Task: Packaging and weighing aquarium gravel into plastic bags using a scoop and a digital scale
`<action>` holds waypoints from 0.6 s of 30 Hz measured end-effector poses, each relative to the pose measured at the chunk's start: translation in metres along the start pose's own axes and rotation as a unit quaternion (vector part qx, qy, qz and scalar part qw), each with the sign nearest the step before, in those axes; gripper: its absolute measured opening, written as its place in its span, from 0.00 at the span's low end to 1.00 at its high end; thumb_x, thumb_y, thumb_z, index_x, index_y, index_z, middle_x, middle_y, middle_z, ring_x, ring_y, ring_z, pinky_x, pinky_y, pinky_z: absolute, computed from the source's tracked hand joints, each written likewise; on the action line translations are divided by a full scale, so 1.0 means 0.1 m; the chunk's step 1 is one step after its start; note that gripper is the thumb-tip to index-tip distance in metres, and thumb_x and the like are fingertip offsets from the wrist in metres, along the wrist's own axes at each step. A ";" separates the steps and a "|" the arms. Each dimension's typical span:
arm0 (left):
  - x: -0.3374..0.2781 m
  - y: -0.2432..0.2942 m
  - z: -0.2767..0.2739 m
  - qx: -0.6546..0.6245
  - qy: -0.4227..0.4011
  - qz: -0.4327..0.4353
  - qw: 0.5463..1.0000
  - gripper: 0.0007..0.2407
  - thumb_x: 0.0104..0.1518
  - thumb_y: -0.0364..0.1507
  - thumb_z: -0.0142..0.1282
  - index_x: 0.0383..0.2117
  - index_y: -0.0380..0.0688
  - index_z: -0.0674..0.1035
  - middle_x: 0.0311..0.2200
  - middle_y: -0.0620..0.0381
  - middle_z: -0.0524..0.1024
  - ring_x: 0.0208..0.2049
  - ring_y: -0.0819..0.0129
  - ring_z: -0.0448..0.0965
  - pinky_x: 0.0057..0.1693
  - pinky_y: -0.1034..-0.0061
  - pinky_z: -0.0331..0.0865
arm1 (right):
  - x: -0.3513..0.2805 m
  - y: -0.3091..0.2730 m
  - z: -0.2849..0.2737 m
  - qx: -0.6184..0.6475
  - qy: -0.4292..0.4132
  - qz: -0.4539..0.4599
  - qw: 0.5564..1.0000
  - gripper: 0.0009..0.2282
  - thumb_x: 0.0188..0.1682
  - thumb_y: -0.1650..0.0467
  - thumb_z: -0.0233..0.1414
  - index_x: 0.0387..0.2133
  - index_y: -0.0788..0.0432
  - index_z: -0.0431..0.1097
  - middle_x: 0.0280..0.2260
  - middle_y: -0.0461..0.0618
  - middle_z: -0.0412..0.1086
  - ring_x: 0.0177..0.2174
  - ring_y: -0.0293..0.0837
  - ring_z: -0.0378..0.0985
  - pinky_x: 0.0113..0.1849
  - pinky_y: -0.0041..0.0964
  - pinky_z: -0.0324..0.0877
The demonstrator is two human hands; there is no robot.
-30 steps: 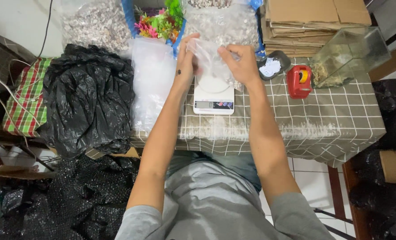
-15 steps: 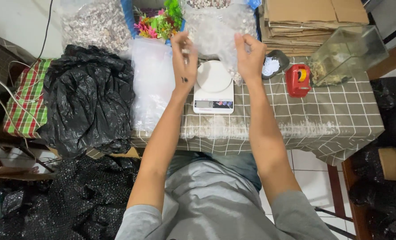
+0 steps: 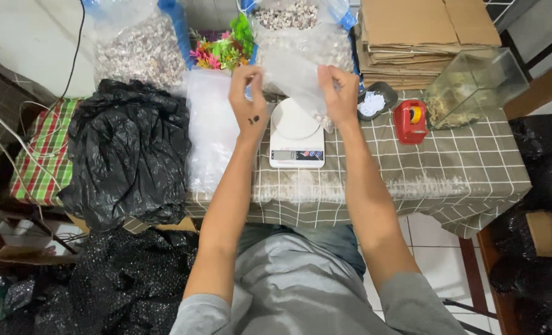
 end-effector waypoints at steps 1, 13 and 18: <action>-0.01 -0.02 0.00 0.001 0.000 -0.001 1.000 0.06 0.69 0.28 0.48 0.38 0.48 0.79 0.34 0.59 0.75 0.37 0.64 0.78 0.48 0.73 0.73 | -0.01 0.03 0.03 0.001 -0.001 0.002 1.000 0.19 0.61 0.66 0.52 0.16 0.54 0.68 0.14 0.41 0.61 0.25 0.30 0.60 0.30 0.29 0.60; -0.24 -0.51 0.36 -0.451 -0.116 -0.260 0.846 0.10 0.61 0.24 0.57 0.46 0.44 0.72 0.35 0.57 0.75 0.42 0.65 0.79 0.48 0.74 0.73 | 0.02 -0.07 -0.27 -0.124 0.095 0.056 0.986 0.28 0.58 0.52 0.42 0.40 0.63 0.80 0.36 0.52 0.82 0.37 0.38 0.80 0.36 0.36 0.72; -0.32 -0.51 0.43 -0.401 -0.185 -0.291 0.849 0.19 0.61 0.32 0.65 0.56 0.49 0.71 0.35 0.62 0.78 0.43 0.62 0.84 0.62 0.62 0.68 | -0.03 0.43 -0.11 -0.147 -0.025 0.103 0.983 0.28 0.62 0.51 0.36 0.13 0.50 0.49 0.17 0.38 0.46 0.22 0.36 0.50 0.28 0.45 0.44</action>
Point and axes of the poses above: each hand's wrist, its own x-axis towards the middle knuckle, its own z-axis out of the palm, y = z × x, the point moved 8 cm from there along x, towards the middle knuckle
